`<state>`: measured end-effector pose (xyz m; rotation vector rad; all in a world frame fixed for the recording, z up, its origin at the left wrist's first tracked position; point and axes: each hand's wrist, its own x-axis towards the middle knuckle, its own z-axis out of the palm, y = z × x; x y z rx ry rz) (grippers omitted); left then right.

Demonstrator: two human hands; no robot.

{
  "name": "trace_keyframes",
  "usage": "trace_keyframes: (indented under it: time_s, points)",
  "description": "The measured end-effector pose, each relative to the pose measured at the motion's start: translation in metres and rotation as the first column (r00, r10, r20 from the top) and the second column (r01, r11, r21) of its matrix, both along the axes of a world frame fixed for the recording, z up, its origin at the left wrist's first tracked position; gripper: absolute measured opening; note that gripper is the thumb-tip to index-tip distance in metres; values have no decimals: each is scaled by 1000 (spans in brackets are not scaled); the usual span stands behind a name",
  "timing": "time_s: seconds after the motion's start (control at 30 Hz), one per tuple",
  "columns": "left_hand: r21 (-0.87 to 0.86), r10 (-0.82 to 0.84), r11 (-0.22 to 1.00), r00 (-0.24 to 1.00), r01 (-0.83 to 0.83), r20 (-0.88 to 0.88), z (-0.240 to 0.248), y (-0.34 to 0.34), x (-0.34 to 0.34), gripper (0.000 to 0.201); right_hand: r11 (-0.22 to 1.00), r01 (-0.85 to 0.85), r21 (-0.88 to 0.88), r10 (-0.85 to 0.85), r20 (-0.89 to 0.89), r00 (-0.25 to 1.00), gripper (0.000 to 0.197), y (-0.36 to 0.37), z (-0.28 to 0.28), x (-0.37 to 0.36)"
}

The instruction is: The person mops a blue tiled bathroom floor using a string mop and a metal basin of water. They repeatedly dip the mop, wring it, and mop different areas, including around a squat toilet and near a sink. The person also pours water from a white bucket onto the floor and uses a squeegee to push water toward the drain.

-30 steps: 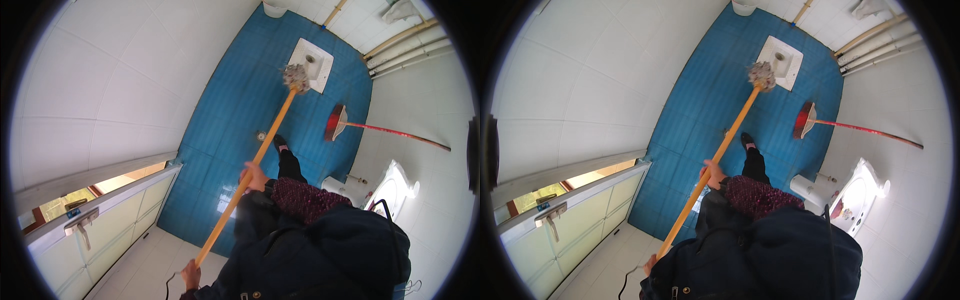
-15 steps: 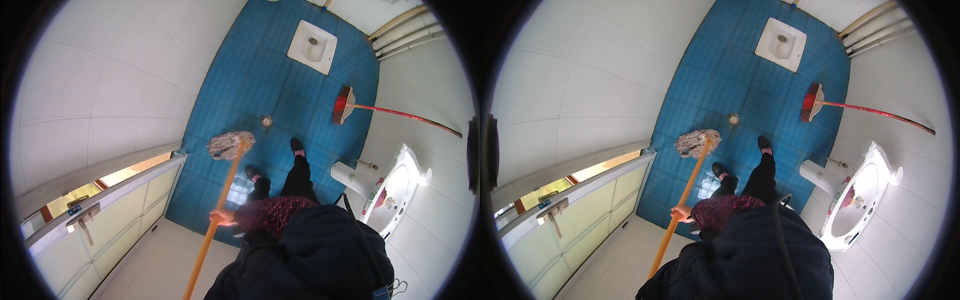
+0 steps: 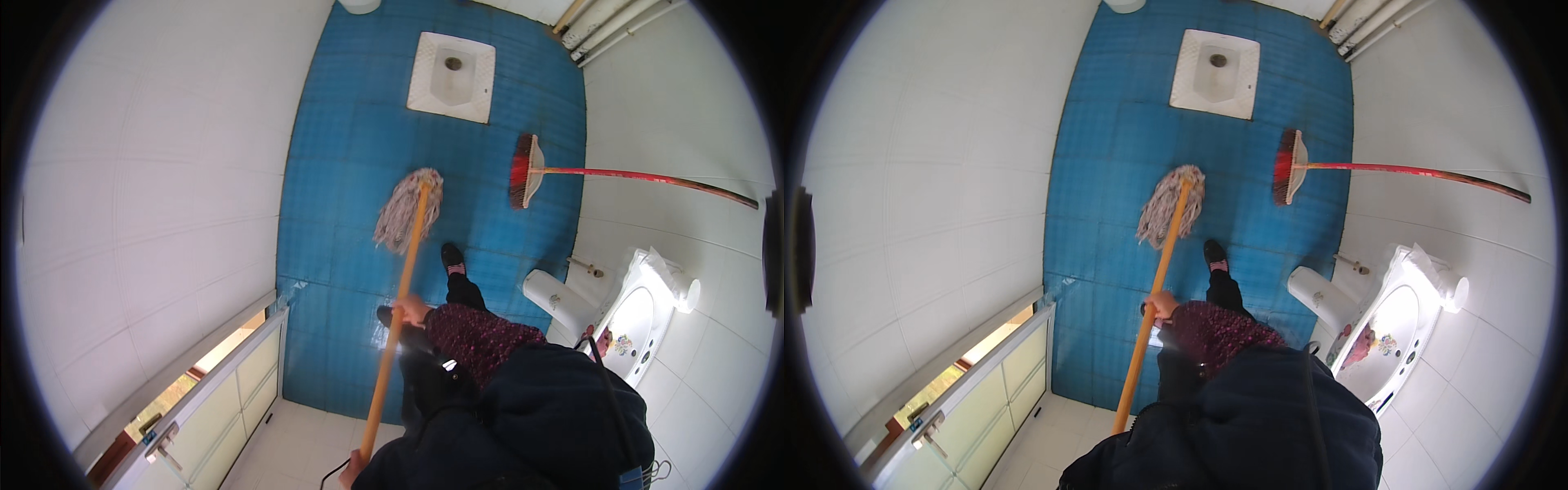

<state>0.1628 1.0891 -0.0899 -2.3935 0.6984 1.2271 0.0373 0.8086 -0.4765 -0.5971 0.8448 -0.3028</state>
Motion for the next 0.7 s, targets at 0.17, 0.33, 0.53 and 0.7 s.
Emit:
trace_keyframes:
  time_s: [0.17,0.33,0.53,0.7]
  points:
    - [-198,-24,980,994,2,-108,-77,-137,-61,39,940,158,-304,-217,-175,960,10,-135,-36,-57]
    - [-307,51,940,948,-152,-315,-80,-228,-89,72,916,337,-220,-388,-266,882,15,-237,-14,-70]
    - [-509,43,812,900,-284,-433,-78,-178,-62,77,870,483,-100,-486,-346,803,14,-222,68,-60]
    - [-736,-403,618,915,276,5,-112,-63,17,73,734,677,-58,-659,-300,689,12,-130,101,-20]
